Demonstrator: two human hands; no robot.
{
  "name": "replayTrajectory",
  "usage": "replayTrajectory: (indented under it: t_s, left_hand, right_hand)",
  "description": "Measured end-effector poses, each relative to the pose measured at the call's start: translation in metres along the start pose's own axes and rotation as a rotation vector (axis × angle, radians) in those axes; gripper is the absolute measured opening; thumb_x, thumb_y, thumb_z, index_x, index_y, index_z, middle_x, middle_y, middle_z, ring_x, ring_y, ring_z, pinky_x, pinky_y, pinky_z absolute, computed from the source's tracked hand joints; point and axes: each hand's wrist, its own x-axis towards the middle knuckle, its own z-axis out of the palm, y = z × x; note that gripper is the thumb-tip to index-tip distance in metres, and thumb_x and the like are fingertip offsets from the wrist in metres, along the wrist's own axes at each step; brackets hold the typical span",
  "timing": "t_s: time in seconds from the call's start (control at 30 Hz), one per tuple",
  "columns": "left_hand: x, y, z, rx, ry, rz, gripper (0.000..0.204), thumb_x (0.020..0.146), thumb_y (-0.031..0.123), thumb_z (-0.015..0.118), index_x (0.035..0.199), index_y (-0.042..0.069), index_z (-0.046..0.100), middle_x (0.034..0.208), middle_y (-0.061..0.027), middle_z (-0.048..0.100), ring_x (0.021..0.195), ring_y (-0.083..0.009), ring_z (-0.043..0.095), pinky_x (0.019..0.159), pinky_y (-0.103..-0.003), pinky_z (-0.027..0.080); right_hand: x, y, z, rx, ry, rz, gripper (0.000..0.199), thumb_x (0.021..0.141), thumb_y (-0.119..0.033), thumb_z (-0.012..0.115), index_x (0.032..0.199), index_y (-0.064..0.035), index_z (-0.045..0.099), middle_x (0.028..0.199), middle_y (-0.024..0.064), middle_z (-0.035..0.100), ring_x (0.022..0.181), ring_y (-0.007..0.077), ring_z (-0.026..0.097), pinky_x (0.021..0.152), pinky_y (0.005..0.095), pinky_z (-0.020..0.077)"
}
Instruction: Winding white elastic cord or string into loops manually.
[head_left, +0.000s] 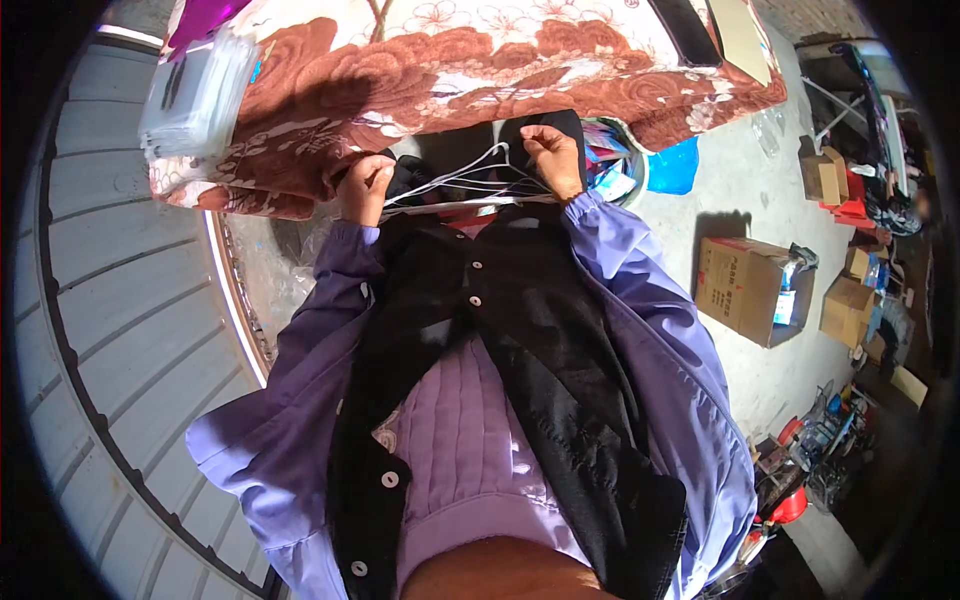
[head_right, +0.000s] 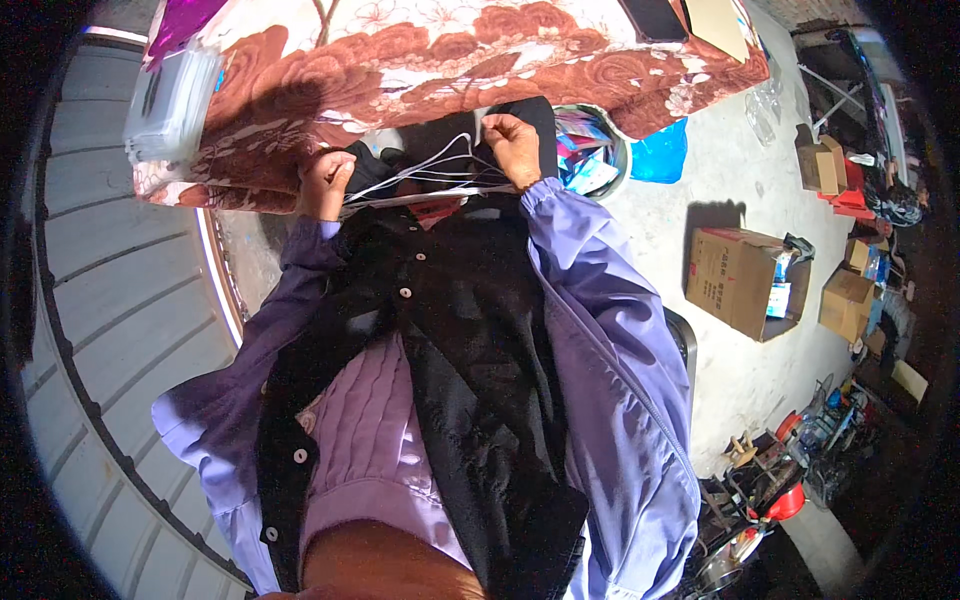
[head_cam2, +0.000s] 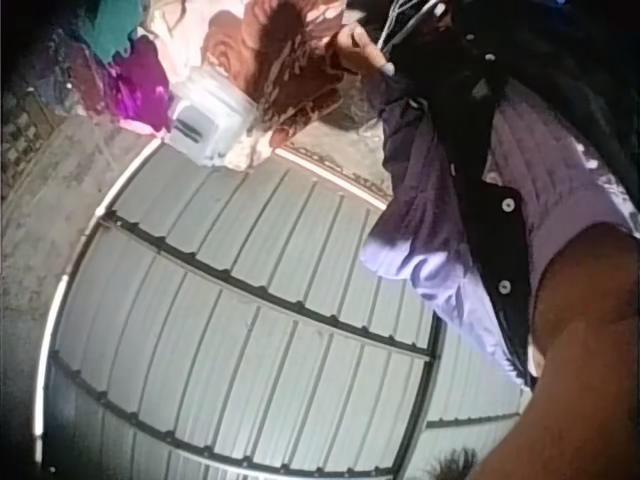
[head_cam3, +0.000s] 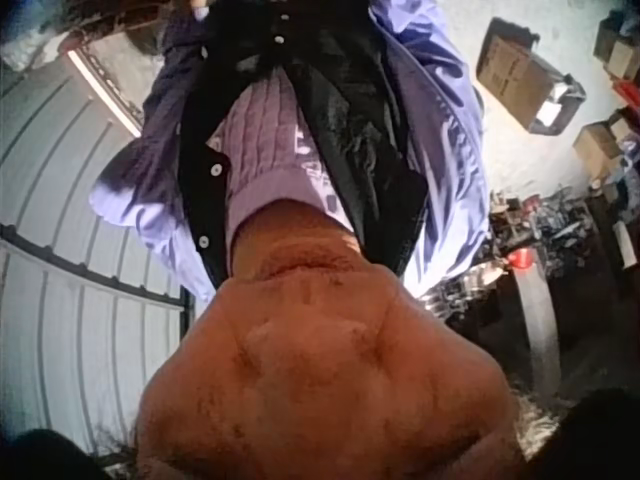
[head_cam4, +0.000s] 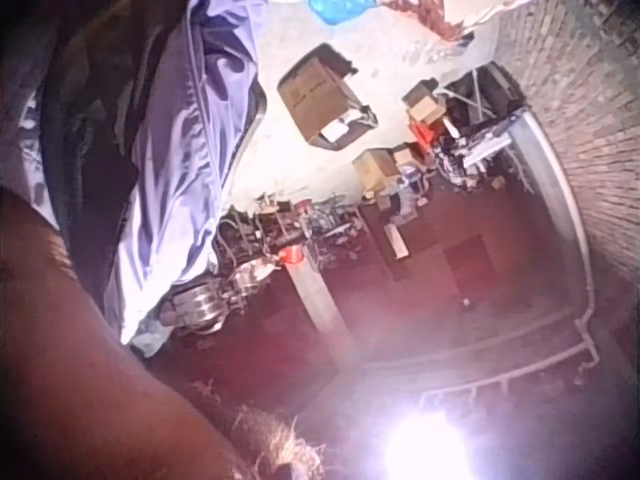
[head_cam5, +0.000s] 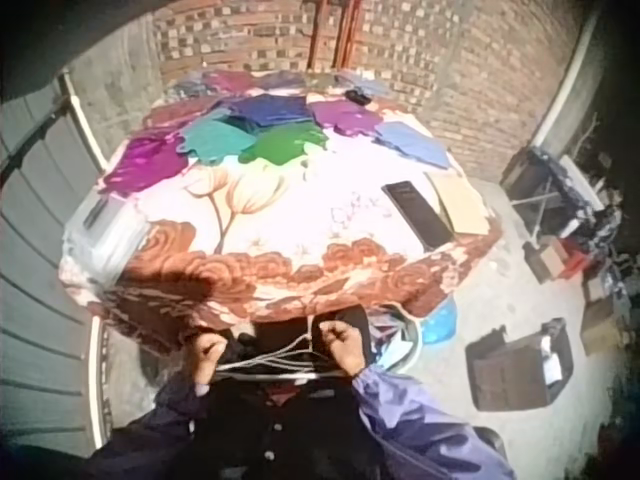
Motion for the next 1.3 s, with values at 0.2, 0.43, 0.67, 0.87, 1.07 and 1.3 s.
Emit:
replayTrajectory:
  t_s: [0.2,0.43,0.67,0.87,1.07,1.3]
  left_hand:
    - [-0.011,-0.034,0.016,-0.060,-0.109,-0.016,0.010,0.081,0.001,0.064,0.091,0.001,0.067,0.087,-0.0065,0.067,0.081,-0.0121,0.064,0.075,-0.025,0.051]
    - [-0.011,-0.042,0.022,-0.009,-0.190,-0.042,0.011,0.080,0.000,0.065,0.091,0.002,0.067,0.085,-0.0088,0.067,0.078,-0.0163,0.065,0.072,-0.029,0.052]
    - [-0.031,-0.045,0.018,0.445,-0.601,0.332,0.016,0.077,0.017,0.066,0.087,0.005,0.066,0.079,-0.0130,0.064,0.078,-0.0332,0.062,0.066,-0.038,0.047]
    - [-0.051,-0.043,-0.027,0.159,-0.807,0.172,0.014,0.077,0.014,0.065,0.085,0.002,0.066,0.077,-0.0128,0.064,0.070,-0.0253,0.064,0.065,-0.034,0.048]
    - [-0.042,-0.025,-0.027,0.193,-0.532,-0.047,0.016,0.081,0.014,0.063,0.089,0.001,0.067,0.080,-0.0093,0.067,0.074,-0.0180,0.065,0.068,-0.029,0.049]
    - [0.000,0.012,0.041,0.188,-0.463,0.195,0.010,0.080,0.004,0.062,0.089,0.003,0.067,0.084,-0.0119,0.068,0.080,-0.0266,0.066,0.073,-0.034,0.050]
  right_hand:
    - [-0.011,0.029,-0.014,-0.250,-0.141,-0.208,0.011,0.078,0.000,0.064,0.088,-0.0029,0.069,0.079,0.0062,0.069,0.069,0.0120,0.063,0.064,0.0266,0.0492]
    - [-0.020,0.032,-0.032,-0.786,-0.379,-0.388,0.017,0.067,-0.002,0.071,0.083,-0.0083,0.070,0.084,0.0091,0.068,0.080,0.0281,0.063,0.079,0.0370,0.0481]
    - [-0.011,0.040,-0.025,-1.004,-0.340,-0.334,0.015,0.066,-0.010,0.071,0.081,-0.0106,0.070,0.081,0.0096,0.068,0.077,0.0320,0.063,0.074,0.0375,0.0484]
    - [0.006,0.056,-0.039,-0.125,-0.129,0.042,0.003,0.078,-0.004,0.068,0.077,-0.0026,0.069,0.067,-0.0023,0.063,0.062,0.0054,0.051,0.059,0.0244,0.0422]
    - [0.013,0.044,-0.057,0.066,-0.213,0.220,0.002,0.080,-0.004,0.068,0.082,-0.0033,0.069,0.073,-0.0015,0.065,0.067,0.0060,0.055,0.066,0.0225,0.0436]
    - [0.014,0.046,-0.055,-0.126,-0.104,0.043,0.005,0.078,-0.002,0.066,0.083,-0.0019,0.068,0.074,0.0026,0.067,0.067,0.0083,0.059,0.063,0.0237,0.0461]
